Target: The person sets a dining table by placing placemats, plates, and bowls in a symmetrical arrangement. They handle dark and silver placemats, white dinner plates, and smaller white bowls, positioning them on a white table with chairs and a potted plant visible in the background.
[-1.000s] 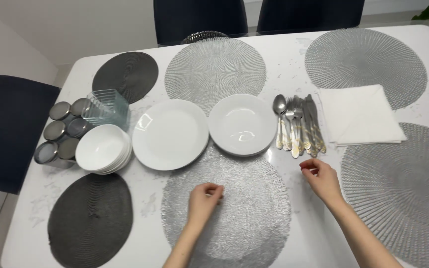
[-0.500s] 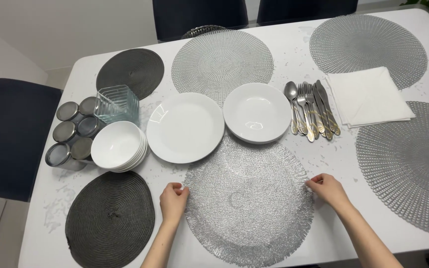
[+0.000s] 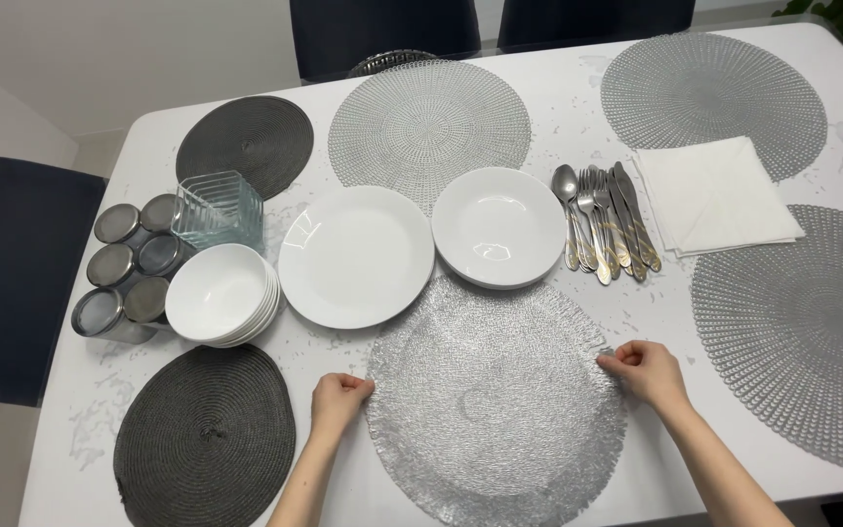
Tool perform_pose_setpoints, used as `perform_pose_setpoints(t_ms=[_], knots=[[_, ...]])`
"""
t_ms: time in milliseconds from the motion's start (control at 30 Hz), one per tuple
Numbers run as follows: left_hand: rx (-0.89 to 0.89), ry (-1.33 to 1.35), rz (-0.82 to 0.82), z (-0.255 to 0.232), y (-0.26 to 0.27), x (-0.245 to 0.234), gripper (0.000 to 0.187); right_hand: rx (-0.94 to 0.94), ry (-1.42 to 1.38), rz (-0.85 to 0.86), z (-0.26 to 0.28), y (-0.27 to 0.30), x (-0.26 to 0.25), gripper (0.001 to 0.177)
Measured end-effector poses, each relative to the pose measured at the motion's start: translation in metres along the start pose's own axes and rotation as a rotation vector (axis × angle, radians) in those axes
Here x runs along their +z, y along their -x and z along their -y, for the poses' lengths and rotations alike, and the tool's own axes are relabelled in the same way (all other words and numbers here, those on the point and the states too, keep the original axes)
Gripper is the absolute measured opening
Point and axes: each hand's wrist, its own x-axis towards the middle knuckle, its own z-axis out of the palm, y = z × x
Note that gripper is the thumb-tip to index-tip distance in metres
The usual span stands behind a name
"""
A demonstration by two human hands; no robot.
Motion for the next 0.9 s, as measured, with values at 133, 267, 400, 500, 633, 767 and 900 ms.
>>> perform_pose_setpoints(t_ms=[133, 267, 400, 500, 633, 767, 900], knots=[[-0.003, -0.057, 0.007, -0.008, 0.019, 0.005, 0.016, 0.055, -0.015, 0.023, 0.007, -0.01, -0.011, 0.026], [-0.003, -0.023, 0.019, -0.008, 0.027, 0.01, 0.014, 0.054, 0.077, 0.03, 0.011, -0.019, -0.016, 0.028], [-0.036, -0.042, 0.01, -0.01, 0.03, 0.011, 0.013, 0.069, 0.164, 0.057, 0.015, -0.02, -0.018, 0.029], [-0.026, -0.031, -0.014, -0.014, 0.036, 0.011, 0.015, 0.066, 0.17, 0.074, 0.016, -0.021, -0.018, 0.031], [-0.034, -0.057, -0.039, -0.015, 0.036, 0.012, 0.015, 0.078, 0.211, 0.092, 0.029, -0.02, -0.025, 0.033], [-0.024, -0.08, -0.026, -0.038, 0.027, -0.001, 0.02, -0.035, 0.263, 0.068, 0.047, -0.04, -0.035, 0.032], [0.229, 0.059, -0.035, -0.084, -0.011, -0.021, 0.018, -0.217, 0.163, -0.08, 0.083, -0.082, -0.046, 0.024]])
